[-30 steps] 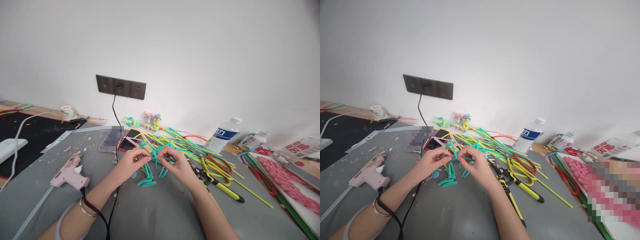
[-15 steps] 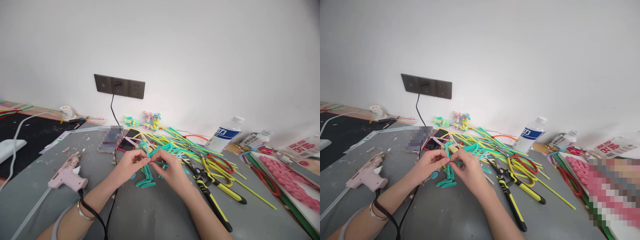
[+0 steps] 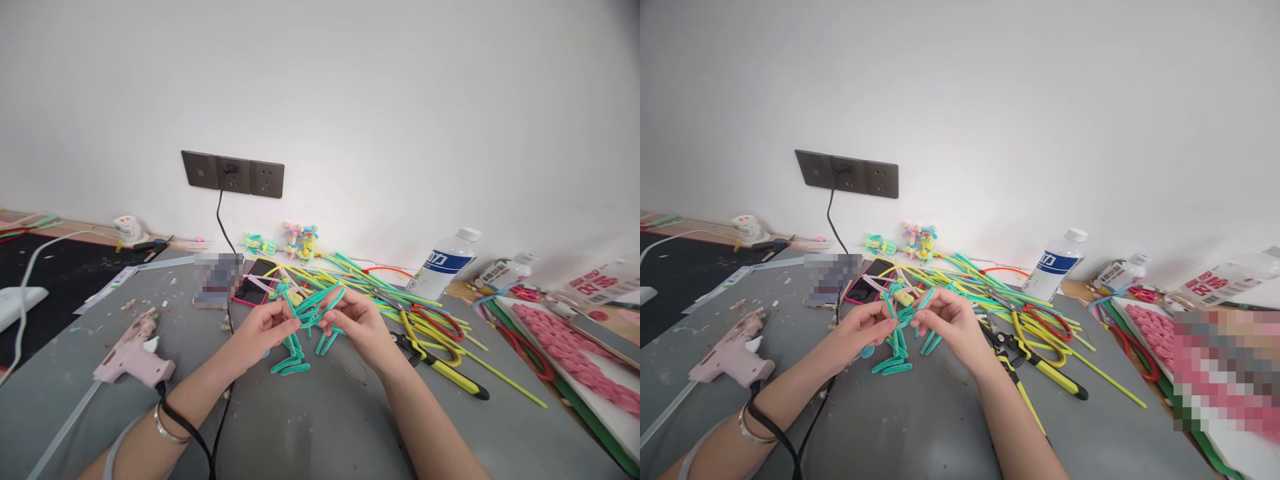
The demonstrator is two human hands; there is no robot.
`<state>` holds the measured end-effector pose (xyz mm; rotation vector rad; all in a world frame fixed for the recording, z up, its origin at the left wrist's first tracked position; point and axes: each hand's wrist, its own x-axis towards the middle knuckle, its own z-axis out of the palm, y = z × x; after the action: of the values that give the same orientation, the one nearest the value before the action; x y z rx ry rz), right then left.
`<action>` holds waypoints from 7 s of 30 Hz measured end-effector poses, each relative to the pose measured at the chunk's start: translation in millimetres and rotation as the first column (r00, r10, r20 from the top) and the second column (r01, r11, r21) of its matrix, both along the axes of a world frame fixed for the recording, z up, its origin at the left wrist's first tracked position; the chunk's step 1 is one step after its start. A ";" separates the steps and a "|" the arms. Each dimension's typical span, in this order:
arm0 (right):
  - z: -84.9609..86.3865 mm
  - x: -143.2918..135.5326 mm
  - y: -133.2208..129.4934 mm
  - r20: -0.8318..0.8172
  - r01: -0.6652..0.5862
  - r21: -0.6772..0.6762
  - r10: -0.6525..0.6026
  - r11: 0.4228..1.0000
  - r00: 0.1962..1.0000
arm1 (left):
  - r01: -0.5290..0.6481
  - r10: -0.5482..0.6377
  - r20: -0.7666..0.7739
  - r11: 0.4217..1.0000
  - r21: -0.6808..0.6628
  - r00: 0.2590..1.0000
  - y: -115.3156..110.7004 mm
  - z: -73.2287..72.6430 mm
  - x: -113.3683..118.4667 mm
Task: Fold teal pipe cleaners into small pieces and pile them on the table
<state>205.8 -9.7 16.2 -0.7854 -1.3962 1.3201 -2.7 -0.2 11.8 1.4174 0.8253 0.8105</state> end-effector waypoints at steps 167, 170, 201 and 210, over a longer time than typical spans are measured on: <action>-1.0 -13.3 -5.0 0.348 0.208 0.275 -0.298 0.939 0.889 | -0.236 0.236 0.000 0.970 -0.053 0.972 1.9 -9.6 -5.1; -0.2 -8.9 -2.4 0.218 0.221 0.074 -0.232 0.973 0.948 | -0.214 0.214 -0.008 0.976 -0.027 0.977 2.1 -6.0 -2.7; -4.2 0.1 8.9 0.091 0.109 -0.234 -0.090 0.966 0.992 | 0.158 0.098 -0.534 0.897 0.413 0.840 -0.6 -22.6 2.7; -3.7 2.2 8.9 0.012 0.122 -0.245 -0.123 0.962 0.992 | -0.082 0.079 -0.055 0.994 -0.071 0.995 5.3 -3.9 3.5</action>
<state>208.0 -0.9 12.5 -1.0175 -1.1741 1.4118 0.8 5.1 7.9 1.3520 0.9480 0.7994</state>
